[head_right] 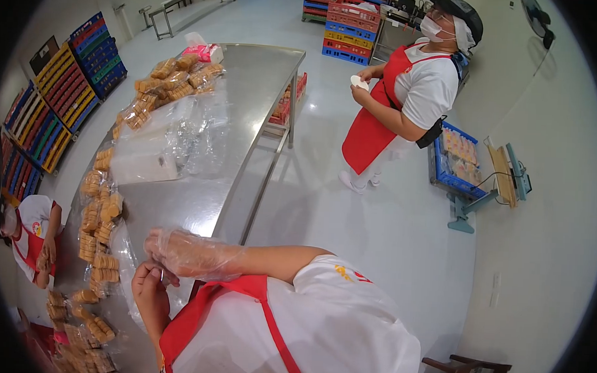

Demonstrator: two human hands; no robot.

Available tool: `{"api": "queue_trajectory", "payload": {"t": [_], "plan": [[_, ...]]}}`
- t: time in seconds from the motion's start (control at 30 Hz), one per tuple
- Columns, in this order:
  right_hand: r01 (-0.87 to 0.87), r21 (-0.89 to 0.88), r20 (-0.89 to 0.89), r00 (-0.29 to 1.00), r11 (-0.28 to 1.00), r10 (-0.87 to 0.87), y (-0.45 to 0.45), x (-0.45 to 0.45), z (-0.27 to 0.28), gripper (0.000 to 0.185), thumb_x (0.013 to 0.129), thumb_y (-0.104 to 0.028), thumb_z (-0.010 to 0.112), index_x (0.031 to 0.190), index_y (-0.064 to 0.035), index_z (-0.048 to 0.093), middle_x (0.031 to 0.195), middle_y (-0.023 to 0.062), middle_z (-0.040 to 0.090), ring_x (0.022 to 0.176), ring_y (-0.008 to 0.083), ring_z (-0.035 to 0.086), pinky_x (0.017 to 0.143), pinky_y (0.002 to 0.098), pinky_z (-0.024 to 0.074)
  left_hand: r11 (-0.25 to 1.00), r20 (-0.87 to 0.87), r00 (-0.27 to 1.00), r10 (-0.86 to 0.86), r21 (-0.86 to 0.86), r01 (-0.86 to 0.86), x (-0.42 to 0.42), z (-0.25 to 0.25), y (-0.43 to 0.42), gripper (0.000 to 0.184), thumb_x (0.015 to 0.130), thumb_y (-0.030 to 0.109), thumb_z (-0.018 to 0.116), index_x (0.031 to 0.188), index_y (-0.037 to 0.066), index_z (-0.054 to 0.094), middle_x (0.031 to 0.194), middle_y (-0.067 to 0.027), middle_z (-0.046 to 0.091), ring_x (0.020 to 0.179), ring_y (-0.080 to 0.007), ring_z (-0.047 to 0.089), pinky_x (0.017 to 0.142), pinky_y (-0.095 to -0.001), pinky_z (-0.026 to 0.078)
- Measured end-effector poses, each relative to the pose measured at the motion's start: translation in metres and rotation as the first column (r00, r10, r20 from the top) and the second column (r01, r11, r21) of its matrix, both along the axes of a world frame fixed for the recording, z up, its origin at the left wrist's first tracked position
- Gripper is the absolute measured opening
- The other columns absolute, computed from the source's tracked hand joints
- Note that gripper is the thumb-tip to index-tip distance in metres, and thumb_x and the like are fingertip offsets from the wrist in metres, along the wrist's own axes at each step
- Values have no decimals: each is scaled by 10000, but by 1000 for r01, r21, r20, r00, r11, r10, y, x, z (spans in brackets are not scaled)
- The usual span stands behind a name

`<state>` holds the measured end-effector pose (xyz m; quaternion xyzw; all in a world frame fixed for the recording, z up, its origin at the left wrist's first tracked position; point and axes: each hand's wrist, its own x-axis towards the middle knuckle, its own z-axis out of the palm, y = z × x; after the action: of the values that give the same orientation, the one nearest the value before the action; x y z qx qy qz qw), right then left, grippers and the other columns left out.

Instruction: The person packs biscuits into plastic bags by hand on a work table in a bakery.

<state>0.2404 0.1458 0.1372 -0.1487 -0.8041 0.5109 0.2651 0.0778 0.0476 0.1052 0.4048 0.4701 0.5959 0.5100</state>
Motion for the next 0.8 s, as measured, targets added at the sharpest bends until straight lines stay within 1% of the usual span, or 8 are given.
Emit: {"api": "queue_trajectory", "payload": {"t": [0.03,0.13,0.23,0.33,0.43,0.53,0.63,0.8], "plan": [[-36,-47,10,999,998,36,-2,0,3,108,930,-67,532,981,22,567,1010,142,542,919,275,578,757,367,492,1000,-7,1000,-8,9,9,-2,-1,0,141,892,122,535,899,-11,580,804,-81,597,664,-187,577,634,-299,466],[-109,-464,-132,990,879,53,-13,-6,10,279,898,-54,606,1152,28,525,1103,125,482,838,210,595,690,331,503,999,-72,997,38,15,-37,-8,0,-5,161,884,124,543,882,-26,601,829,-79,603,679,-184,574,654,-295,466],[-162,-242,-210,971,957,111,-12,-20,-9,459,869,-53,643,1280,11,448,1155,117,429,746,167,600,648,310,506,980,-277,960,-34,182,87,-24,-12,-8,158,864,106,548,864,-38,615,834,-86,602,691,-175,565,654,-291,466],[-155,-462,-195,978,873,71,-15,-31,-14,451,851,-44,633,1258,-3,444,1168,126,430,670,162,587,614,289,492,995,-79,997,7,104,2,-22,-4,-17,115,833,70,537,813,-31,588,848,-91,587,708,-162,557,627,-299,462],[-176,-539,-270,962,824,28,-18,-44,-18,420,856,-18,583,1247,-9,429,1025,97,500,652,149,567,597,281,467,958,132,972,193,187,-216,-29,-11,-19,107,826,56,497,766,-19,544,855,-97,565,676,-156,552,572,-300,463],[-134,-242,-7,991,961,136,-9,-51,-25,391,865,-26,540,1238,-22,422,827,70,545,644,159,560,593,323,457,905,-45,913,405,166,-393,-34,-9,-27,95,821,12,471,735,-7,506,847,-97,547,611,-148,549,512,-284,461],[-40,-201,194,978,979,79,-12,-43,-4,335,879,-57,499,1214,-42,491,777,67,579,731,179,563,666,352,463,808,-355,730,585,338,-483,-36,-7,-31,104,812,-76,444,733,-16,473,835,-110,543,558,-136,535,500,-258,472],[158,-178,105,984,971,-141,-4,-45,-4,297,879,-48,473,1171,-25,522,753,103,577,693,224,570,665,385,469,696,-304,627,718,335,-635,-70,-7,-36,115,813,-99,456,764,-8,509,917,-110,572,611,-134,565,525,-232,470]]}}
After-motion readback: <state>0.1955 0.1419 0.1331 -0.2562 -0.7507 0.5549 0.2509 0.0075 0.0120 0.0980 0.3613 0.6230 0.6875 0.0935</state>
